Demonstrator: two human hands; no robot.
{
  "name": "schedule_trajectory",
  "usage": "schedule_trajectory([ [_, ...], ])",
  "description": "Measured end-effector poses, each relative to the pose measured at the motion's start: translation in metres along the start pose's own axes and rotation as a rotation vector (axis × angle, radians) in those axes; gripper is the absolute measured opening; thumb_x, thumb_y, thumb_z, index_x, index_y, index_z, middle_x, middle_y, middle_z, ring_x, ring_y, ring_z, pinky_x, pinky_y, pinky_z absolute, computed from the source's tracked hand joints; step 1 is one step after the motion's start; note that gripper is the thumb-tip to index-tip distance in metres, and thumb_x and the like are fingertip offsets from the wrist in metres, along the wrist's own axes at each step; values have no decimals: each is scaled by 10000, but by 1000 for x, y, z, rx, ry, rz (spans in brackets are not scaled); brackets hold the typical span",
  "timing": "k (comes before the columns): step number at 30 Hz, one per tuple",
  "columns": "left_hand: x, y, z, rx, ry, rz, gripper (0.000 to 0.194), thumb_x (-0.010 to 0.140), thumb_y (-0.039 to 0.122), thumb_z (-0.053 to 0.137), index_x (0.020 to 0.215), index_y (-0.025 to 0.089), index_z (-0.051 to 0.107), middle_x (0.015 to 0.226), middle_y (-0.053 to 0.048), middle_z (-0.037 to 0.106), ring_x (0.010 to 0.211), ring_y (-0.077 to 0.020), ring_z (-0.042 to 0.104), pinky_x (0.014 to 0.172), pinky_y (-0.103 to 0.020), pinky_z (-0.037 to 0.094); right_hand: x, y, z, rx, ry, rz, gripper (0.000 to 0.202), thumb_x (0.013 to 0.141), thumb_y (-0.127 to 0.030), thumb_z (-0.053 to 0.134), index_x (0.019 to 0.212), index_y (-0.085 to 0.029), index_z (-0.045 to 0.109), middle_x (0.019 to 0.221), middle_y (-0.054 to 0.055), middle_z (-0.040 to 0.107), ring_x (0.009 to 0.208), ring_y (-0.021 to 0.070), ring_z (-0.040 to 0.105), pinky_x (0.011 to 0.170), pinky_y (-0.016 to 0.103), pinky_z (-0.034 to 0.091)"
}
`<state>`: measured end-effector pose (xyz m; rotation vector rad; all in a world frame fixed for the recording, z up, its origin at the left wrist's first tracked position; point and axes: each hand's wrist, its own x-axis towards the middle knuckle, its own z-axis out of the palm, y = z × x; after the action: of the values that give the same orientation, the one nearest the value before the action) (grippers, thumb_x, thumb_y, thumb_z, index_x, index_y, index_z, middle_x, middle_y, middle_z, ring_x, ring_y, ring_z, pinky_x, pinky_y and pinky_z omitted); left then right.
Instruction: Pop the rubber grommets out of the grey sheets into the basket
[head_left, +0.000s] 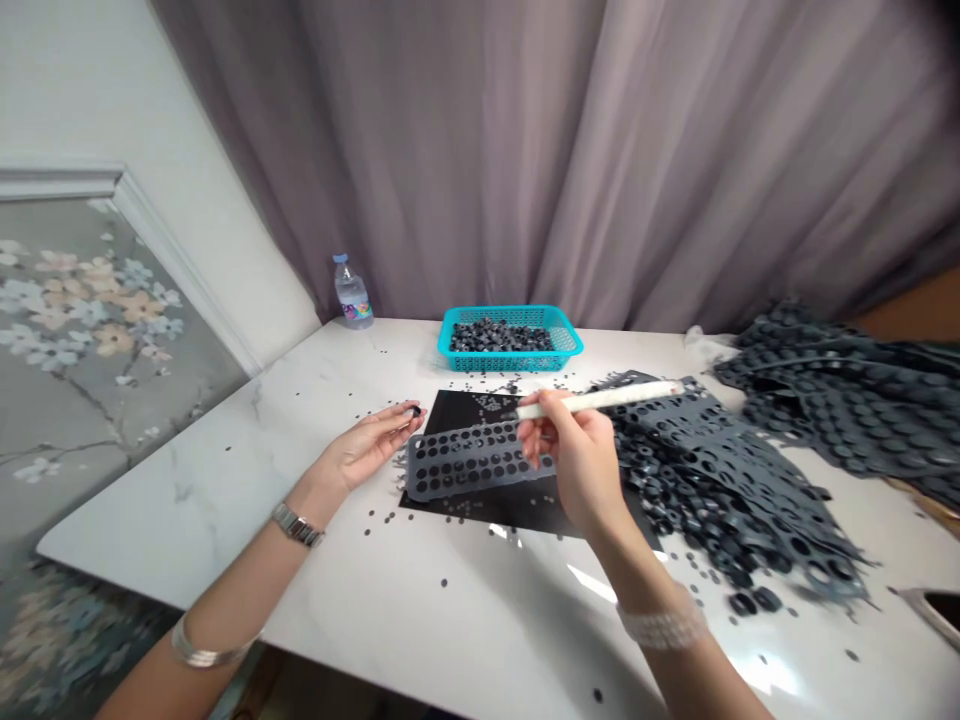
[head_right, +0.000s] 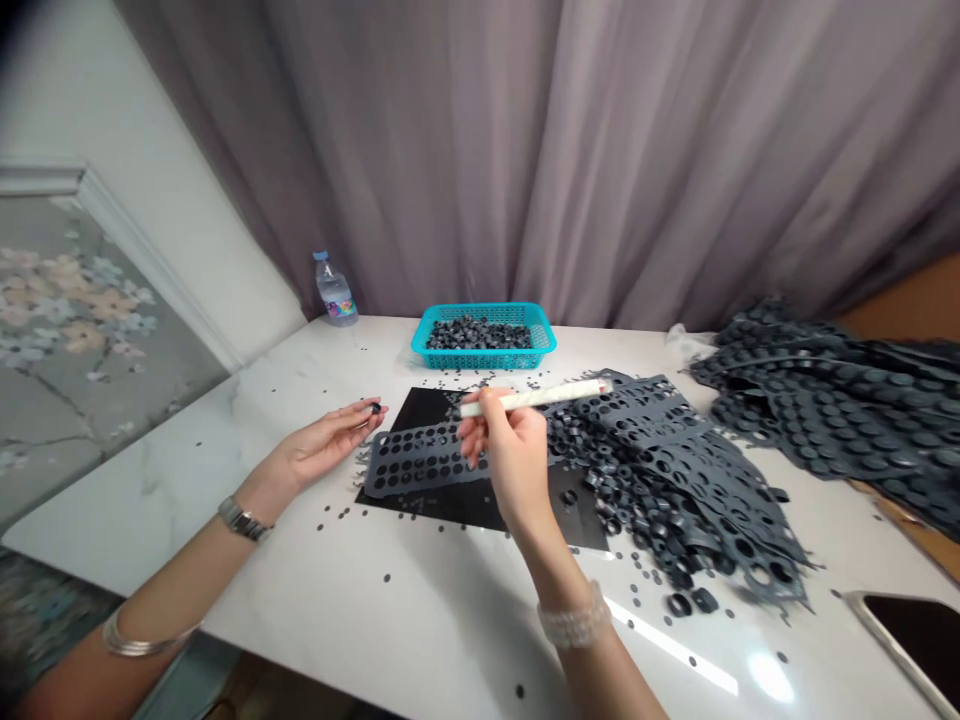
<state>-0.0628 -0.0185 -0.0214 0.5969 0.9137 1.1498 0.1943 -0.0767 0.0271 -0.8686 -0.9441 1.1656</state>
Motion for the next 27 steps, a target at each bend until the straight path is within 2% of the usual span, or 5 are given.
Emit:
schedule_trajectory([
  [5,59,28,71,250,-22,187,198,905,69,544,1071,62,650,1047,-139,703,930,-127,695,950,-208,526,-52,-17,-59,-162,-42,130,368,854,-502,604,820,-137,635,557,9,589,420,87,486,396,204,382],
  [11,94,44,159,583,51,264,815,867,392,652,1526,168,227,1533,-245,334,1261,-310,536,992,-443,489,-78,-18,-95,-289,3,160,456,886,-580,521,930,-139,626,638,32,625,477,117,543,437,225,401],
  [18,24,-16,77,1723,-346,519,643,780,558,635,1302,185,603,1302,-136,611,1219,-321,536,1082,-450,356,-92,-7,-101,-421,45,90,368,953,-558,391,849,-214,474,749,37,666,681,167,632,575,253,461],
  [22,8,-45,38,1791,-324,581,673,821,551,549,1367,159,530,1201,-132,606,1123,-299,566,971,-404,436,-98,4,-99,-784,59,-5,352,980,-497,343,787,-223,448,764,21,619,710,160,577,643,269,421],
  [27,23,-60,32,1712,-270,626,560,784,479,583,1235,150,620,1061,-117,642,1068,-295,584,923,-378,459,-78,26,-88,-1094,38,-178,310,947,-414,418,712,-240,318,637,-37,433,579,132,400,555,256,290],
])
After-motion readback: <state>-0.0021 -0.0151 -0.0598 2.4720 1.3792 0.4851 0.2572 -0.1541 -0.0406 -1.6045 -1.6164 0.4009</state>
